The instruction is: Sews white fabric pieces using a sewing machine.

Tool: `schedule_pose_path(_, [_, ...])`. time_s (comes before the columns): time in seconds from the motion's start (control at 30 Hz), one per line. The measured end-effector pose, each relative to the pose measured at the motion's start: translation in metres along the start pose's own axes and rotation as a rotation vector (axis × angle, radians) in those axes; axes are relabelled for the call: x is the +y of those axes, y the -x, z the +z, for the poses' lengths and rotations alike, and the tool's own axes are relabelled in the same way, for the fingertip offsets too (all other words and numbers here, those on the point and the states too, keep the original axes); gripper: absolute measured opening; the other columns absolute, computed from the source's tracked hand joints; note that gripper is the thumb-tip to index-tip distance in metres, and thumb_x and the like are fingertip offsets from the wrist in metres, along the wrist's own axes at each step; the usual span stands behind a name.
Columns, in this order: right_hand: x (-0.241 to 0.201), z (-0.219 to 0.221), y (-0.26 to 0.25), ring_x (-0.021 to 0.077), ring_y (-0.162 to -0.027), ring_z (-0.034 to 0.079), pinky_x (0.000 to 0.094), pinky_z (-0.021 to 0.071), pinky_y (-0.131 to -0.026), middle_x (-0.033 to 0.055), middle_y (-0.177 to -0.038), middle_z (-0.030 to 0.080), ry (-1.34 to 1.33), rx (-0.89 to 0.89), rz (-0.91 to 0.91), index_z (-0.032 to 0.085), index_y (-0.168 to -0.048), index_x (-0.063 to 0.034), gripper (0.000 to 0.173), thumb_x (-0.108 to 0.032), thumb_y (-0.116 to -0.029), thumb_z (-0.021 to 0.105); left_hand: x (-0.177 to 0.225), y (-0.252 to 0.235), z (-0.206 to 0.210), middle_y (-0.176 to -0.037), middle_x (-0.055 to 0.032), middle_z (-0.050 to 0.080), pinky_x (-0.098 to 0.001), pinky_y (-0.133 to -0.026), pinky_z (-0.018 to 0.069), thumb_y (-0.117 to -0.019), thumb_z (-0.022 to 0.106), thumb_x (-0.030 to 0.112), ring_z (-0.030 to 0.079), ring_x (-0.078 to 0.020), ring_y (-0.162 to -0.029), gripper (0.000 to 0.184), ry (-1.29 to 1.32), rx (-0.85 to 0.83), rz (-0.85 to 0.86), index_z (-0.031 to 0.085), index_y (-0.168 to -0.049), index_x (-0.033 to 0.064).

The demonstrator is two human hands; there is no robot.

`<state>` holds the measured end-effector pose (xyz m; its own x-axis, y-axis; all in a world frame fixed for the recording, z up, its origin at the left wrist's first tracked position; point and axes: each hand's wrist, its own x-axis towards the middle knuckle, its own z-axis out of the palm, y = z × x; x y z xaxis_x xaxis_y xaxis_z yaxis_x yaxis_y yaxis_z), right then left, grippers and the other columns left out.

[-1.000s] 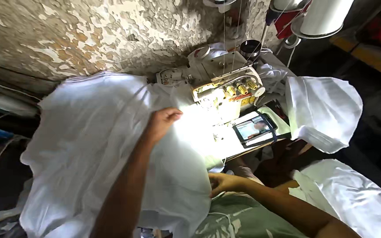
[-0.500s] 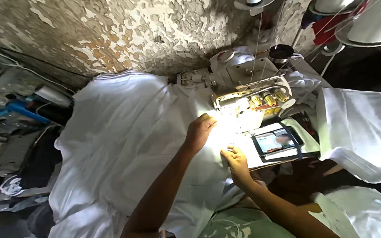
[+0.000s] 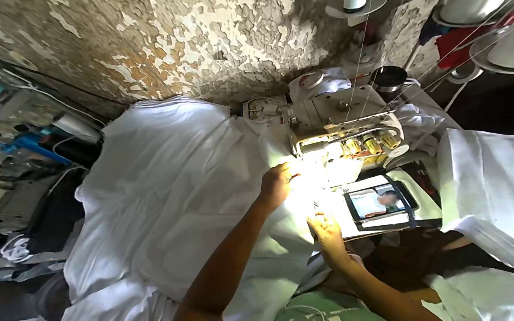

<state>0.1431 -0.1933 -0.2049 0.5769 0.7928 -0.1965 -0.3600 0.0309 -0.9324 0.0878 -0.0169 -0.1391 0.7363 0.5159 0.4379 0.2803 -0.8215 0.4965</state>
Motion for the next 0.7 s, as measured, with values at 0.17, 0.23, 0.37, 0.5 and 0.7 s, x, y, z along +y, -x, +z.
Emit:
schedule_pose_path(0.17, [0.003,-0.002,0.007,-0.0023,-0.06,0.056,0.0149,0.0488,-0.061,-0.0072,-0.067,0.056,0.056,-0.041,-0.049,0.054,-0.103,-0.0032,0.003,-0.003,-0.1013,0.051,0.004,0.006,0.0,-0.085,-0.0124,0.07,-0.0413,-0.073,0.0556,-0.0879,0.073,0.006,0.069,-0.0256,-0.081,0.005,-0.012,0.002,0.002,0.078,-0.088,0.0036])
schedule_pose_path(0.23, [0.005,-0.002,0.005,-0.0024,-0.06,0.056,0.0146,0.0481,-0.06,-0.0073,-0.067,0.056,0.058,-0.041,-0.06,0.053,-0.105,-0.0025,0.005,-0.002,-0.1004,0.052,0.007,0.005,-0.001,-0.085,-0.0118,0.071,-0.0415,-0.072,0.0552,-0.0871,0.074,0.007,0.069,-0.0248,-0.08,0.005,0.001,-0.003,-0.026,0.079,-0.088,0.0044])
schedule_pose_path(0.37, [0.007,-0.004,0.002,-0.0024,-0.062,0.057,0.0154,0.0492,-0.061,-0.0066,-0.069,0.058,0.076,-0.042,-0.039,0.054,-0.109,0.0002,0.01,-0.002,-0.0992,0.054,0.015,0.001,-0.006,-0.087,-0.0157,0.071,-0.0497,-0.076,0.0554,-0.0902,0.071,0.006,0.07,-0.0303,-0.083,0.009,0.022,-0.063,-0.146,0.077,-0.092,-0.0008])
schedule_pose_path(0.5, [-0.001,-0.007,0.003,-0.0034,-0.056,0.054,0.0142,0.0464,-0.057,-0.0075,-0.065,0.057,0.138,-0.045,-0.026,0.056,-0.104,-0.0009,0.006,-0.003,-0.0989,0.057,0.019,0.009,0.003,-0.09,-0.0178,0.072,-0.0503,-0.079,0.0559,-0.0896,0.073,0.007,0.071,-0.0342,-0.089,0.008,-0.133,0.022,0.003,0.078,-0.09,0.0006])
schedule_pose_path(0.7, [-0.004,-0.021,-0.001,-0.0007,-0.076,0.061,0.0157,0.0512,-0.071,0.0019,-0.087,0.066,0.451,-0.017,-0.224,0.071,-0.097,-0.0003,0.018,-0.017,-0.0942,0.065,0.046,0.048,0.021,-0.098,-0.014,0.074,-0.0476,-0.081,0.056,-0.0883,0.07,0.005,0.071,-0.0316,-0.093,0.012,-0.47,0.014,0.08,0.078,-0.097,0.0054])
